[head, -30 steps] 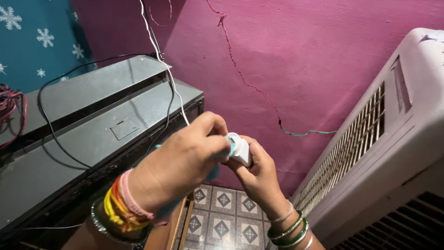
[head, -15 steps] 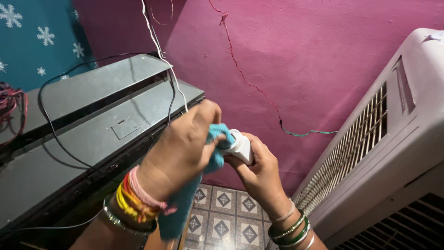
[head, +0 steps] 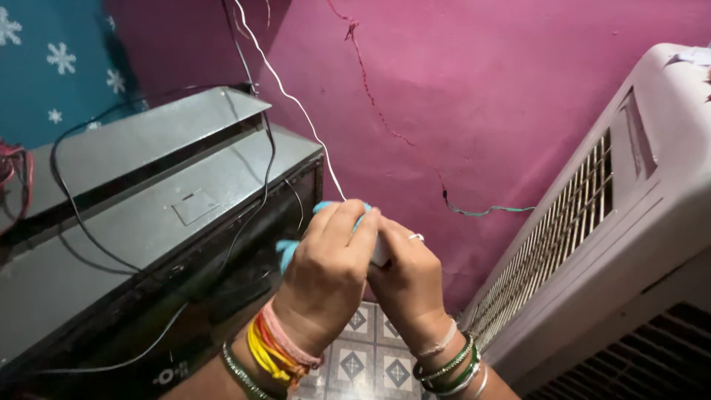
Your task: The person cleans a power adapter and cable with a blue cloth, then plugs the adapter into a wall socket.
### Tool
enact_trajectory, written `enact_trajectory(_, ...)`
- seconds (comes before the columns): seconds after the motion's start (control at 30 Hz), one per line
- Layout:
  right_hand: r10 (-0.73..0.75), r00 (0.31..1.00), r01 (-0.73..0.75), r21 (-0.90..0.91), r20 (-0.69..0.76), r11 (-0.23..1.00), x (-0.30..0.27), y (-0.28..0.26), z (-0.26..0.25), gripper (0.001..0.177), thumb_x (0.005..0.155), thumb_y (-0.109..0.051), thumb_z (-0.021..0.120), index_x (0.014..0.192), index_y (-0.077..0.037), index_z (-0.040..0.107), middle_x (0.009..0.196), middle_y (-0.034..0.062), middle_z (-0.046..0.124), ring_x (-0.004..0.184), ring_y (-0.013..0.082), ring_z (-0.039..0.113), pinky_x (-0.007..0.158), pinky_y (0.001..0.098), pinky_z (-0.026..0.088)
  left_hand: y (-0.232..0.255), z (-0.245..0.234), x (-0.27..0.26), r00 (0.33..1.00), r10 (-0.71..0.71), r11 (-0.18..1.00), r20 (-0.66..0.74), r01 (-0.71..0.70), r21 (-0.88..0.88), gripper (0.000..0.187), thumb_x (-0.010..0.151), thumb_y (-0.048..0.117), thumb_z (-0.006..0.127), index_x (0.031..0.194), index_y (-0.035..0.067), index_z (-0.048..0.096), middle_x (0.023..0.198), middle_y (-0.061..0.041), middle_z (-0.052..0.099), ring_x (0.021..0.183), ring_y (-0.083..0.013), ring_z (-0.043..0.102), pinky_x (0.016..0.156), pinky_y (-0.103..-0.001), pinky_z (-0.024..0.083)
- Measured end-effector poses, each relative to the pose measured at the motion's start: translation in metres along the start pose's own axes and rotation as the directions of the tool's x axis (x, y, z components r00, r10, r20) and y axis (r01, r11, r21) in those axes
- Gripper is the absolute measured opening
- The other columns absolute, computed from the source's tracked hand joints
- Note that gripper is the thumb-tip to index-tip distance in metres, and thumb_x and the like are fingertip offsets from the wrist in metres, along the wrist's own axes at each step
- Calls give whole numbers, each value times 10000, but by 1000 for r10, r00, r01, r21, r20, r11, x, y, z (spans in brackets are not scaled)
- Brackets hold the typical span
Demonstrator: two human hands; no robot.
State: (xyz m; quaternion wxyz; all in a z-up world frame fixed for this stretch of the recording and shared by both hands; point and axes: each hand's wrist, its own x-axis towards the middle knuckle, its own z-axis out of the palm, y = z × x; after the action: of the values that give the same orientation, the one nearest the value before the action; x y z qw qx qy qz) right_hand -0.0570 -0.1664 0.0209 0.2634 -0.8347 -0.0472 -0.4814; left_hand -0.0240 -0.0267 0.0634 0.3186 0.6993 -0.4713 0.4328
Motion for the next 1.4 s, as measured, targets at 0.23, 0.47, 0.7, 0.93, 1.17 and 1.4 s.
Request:
enact_trajectory(0.23, 42, 998, -44, 41, 37, 998, 10, 1, -9, 546, 693, -48, 815, 1220, -108, 686, 1050, 127, 758, 945, 310, 741, 822, 371, 585, 5, -5, -12, 998, -53, 999, 13, 53, -6, 462, 869, -55, 603, 1324, -95, 537, 1068, -218, 657, 1054, -390, 647, 960, -438, 532)
enact_trajectory(0.47, 7, 999, -8, 13, 43, 1000, -1, -1, 3, 457, 765, -53, 838, 1196, -105, 697, 1071, 131, 755, 941, 305, 732, 815, 359, 573, 1, 6, -12, 998, -50, 999, 36, 50, -15, 462, 846, -47, 638, 1290, -114, 529, 1069, -246, 656, 1065, -403, 637, 957, -455, 523)
enact_trajectory(0.7, 361, 931, -363, 251, 57, 897, 11, 12, -11, 418, 786, -105, 854, 1176, -46, 718, 987, 41, 800, 862, 76, 717, 762, 250, 589, -6, 1, -22, 967, -246, 969, 65, 246, 5, 389, 827, -81, 639, 1212, -26, 627, 1106, -185, 672, 1077, -364, 652, 962, -419, 524)
enact_trajectory(0.93, 357, 932, -355, 373, 66, 857, 1, 30, -4, 419, 818, -28, 765, 1229, 1, 683, 1026, 51, 783, 909, 68, 698, 799, 244, 590, 20, 11, -5, 995, -61, 995, -80, 54, -81, 471, 809, -74, 638, 1279, -40, 634, 1228, -182, 631, 1167, -380, 629, 1037, -439, 509)
enact_trajectory(1.17, 558, 815, -541, 556, 159, 631, 1, 43, -17, 339, 852, -94, 781, 1171, -4, 706, 894, 37, 739, 702, 70, 658, 589, 246, 559, 6, 34, -18, 991, -126, 992, -44, 125, -23, 373, 821, -88, 633, 1183, -18, 689, 1138, -163, 660, 1081, -363, 658, 938, -409, 538)
enact_trajectory(1.4, 489, 842, -476, 739, 227, 477, -7, 65, -24, 300, 937, -111, 705, 1214, -22, 632, 977, 25, 713, 789, 80, 640, 655, 245, 531, 28, 50, -9, 984, -131, 990, -118, 123, -75, 383, 833, -87, 631, 1208, -15, 661, 1167, -173, 662, 1103, -377, 652, 997, -447, 531)
